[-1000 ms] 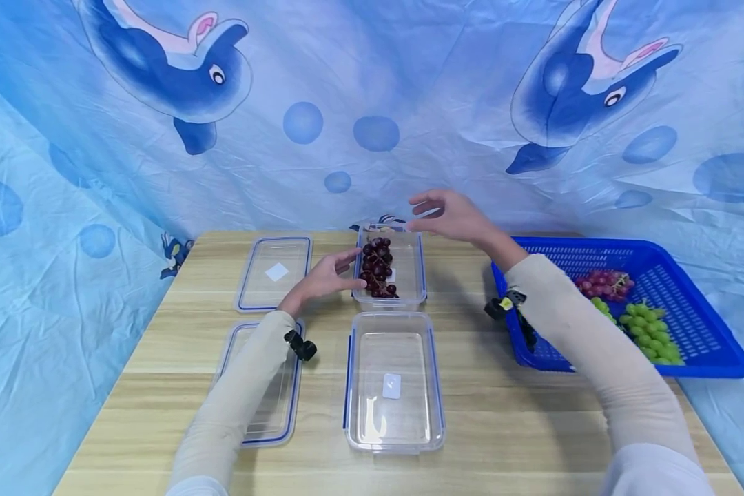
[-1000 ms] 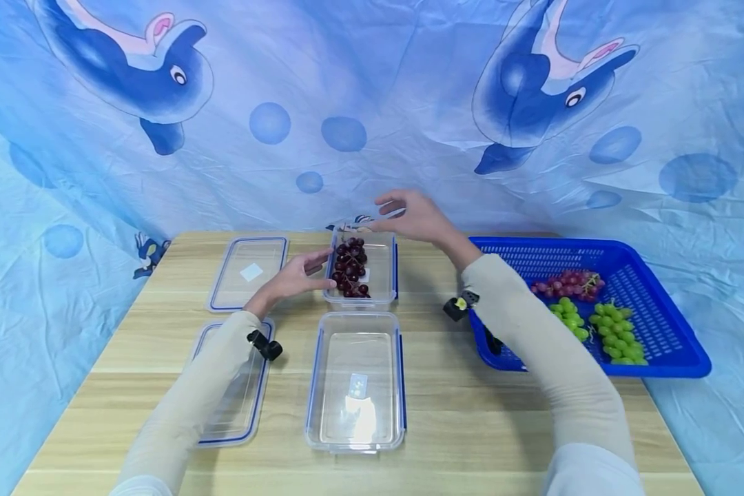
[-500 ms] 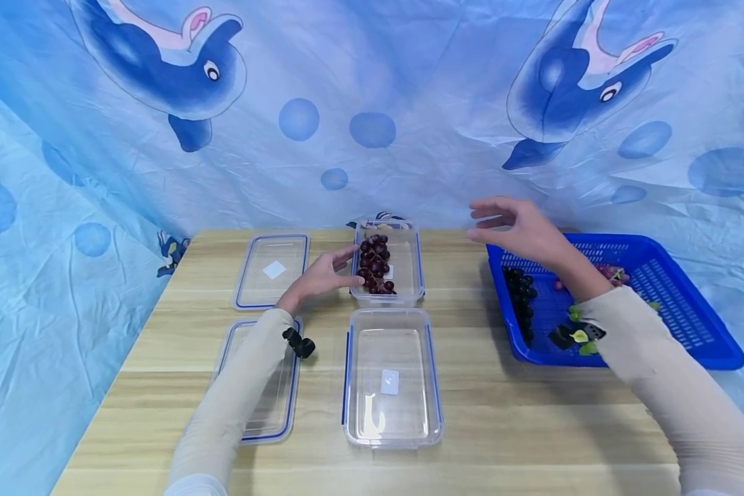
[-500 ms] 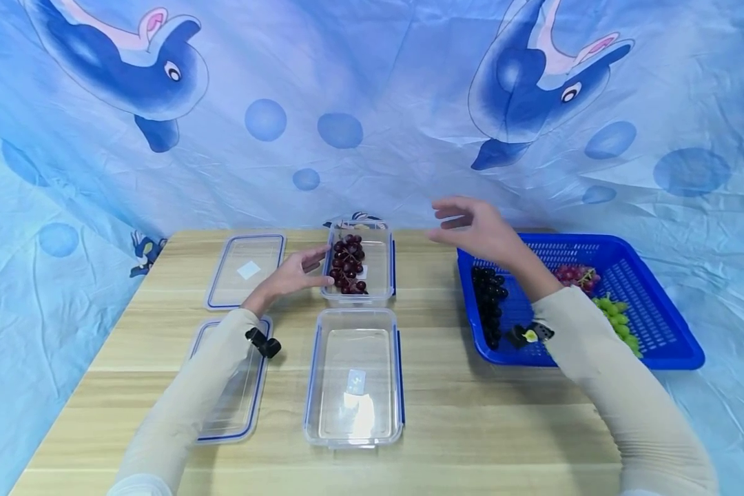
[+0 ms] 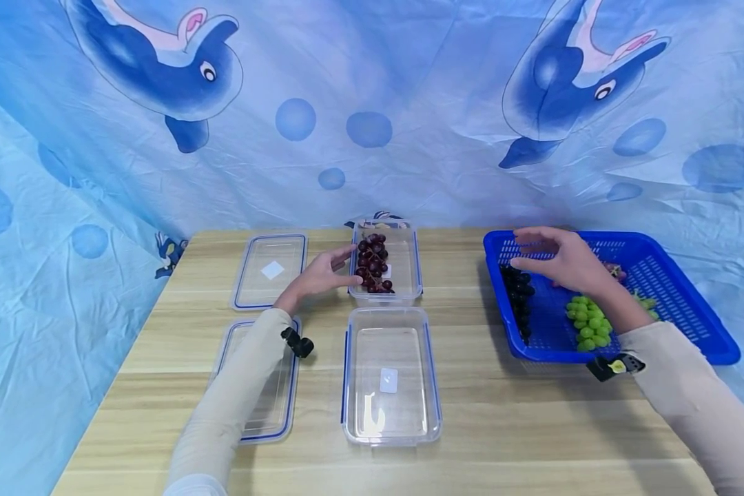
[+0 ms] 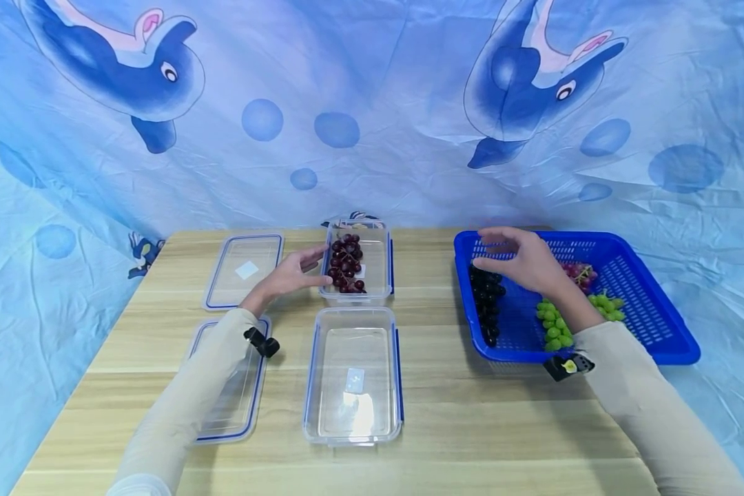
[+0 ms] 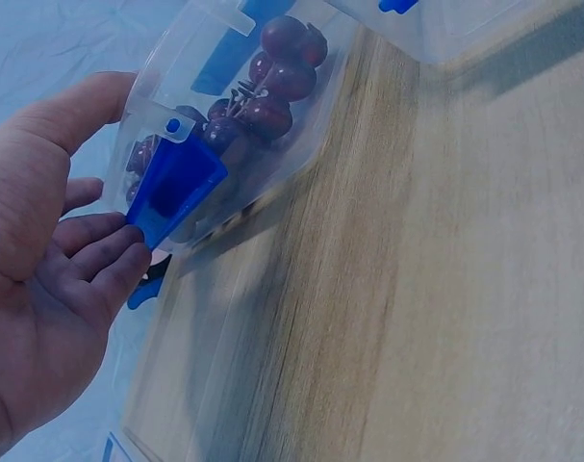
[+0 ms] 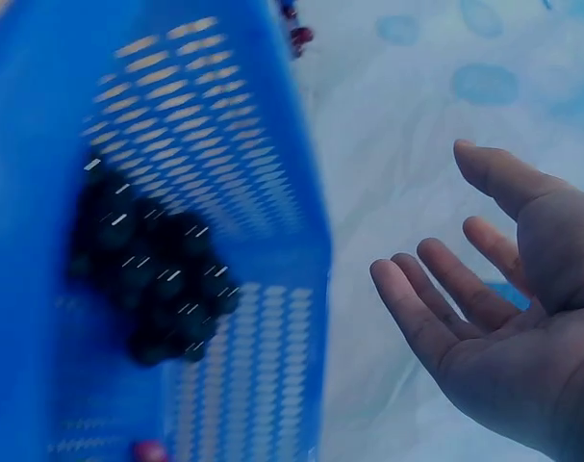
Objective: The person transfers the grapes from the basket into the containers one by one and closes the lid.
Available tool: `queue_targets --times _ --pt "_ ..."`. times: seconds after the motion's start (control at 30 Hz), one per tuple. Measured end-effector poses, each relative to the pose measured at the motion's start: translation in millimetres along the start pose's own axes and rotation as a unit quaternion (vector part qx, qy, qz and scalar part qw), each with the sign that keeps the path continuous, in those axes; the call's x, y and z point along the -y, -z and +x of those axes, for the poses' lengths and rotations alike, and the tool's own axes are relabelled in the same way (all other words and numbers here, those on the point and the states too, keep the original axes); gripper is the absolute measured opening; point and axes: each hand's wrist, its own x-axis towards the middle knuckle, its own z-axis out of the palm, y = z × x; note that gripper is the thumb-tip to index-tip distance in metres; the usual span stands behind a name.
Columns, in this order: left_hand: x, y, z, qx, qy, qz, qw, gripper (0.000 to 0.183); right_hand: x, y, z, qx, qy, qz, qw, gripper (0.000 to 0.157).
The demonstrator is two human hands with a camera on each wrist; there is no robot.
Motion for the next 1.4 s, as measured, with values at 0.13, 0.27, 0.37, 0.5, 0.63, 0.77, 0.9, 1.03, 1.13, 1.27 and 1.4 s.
queue_targets --times 0.13,0.27,0.37,0.5,0.63,0.77,0.9,1.03,1.13,1.27,1.4 --pt "1.6 0.7 0.1 -0.002 0.002 0.000 1.0000 0.093 -22.0 -2.0 -3.7 0.017 -0.001 -0.018 1.000 0.063" --pt "2.9 0.8 0.1 -0.002 0.002 -0.001 1.0000 0.094 -43.2 -6.2 -6.3 0.047 -0.014 -0.025 0.998 0.068" --pt "3.1 0.5 0.7 0.001 0.003 -0.003 1.0000 0.095 -54.9 -10.9 -7.9 0.066 -0.028 -0.025 0.997 0.071" --pt "2.8 0.1 1.4 0.000 0.005 -0.003 1.0000 0.094 -63.5 -18.1 -8.6 0.078 -0.025 -0.047 0.996 0.073" --pt "1.9 0.2 1.1 -0.001 0.007 -0.003 1.0000 0.093 -67.9 -23.7 -8.1 0.095 -0.023 -0.065 0.993 0.075" --pt "1.2 -0.1 0.4 0.002 0.009 -0.007 0.9999 0.093 -72.7 -27.4 -6.3 0.106 -0.027 -0.079 0.991 0.076" --pt "0.8 -0.8 -0.3 0.002 0.009 -0.008 0.9999 0.093 -76.7 -30.1 -3.5 0.102 -0.017 -0.077 0.992 0.072" --pt "0.9 -1.2 -0.8 0.001 0.007 -0.002 1.0000 0.093 -78.9 -34.1 -0.4 0.102 0.013 -0.063 0.993 0.068" --pt "0.4 -1.6 -0.9 0.001 0.005 0.000 1.0000 0.094 -79.3 -36.6 1.3 0.107 0.025 -0.072 0.991 0.071" --pt "-0.1 -1.2 -0.9 0.001 0.002 0.002 1.0000 0.094 -78.8 -38.2 3.4 0.110 0.020 -0.098 0.989 0.075" --pt "0.6 -0.3 -0.4 0.003 -0.001 0.001 1.0000 0.094 -78.7 -39.2 4.5 0.094 0.020 -0.101 0.990 0.066"
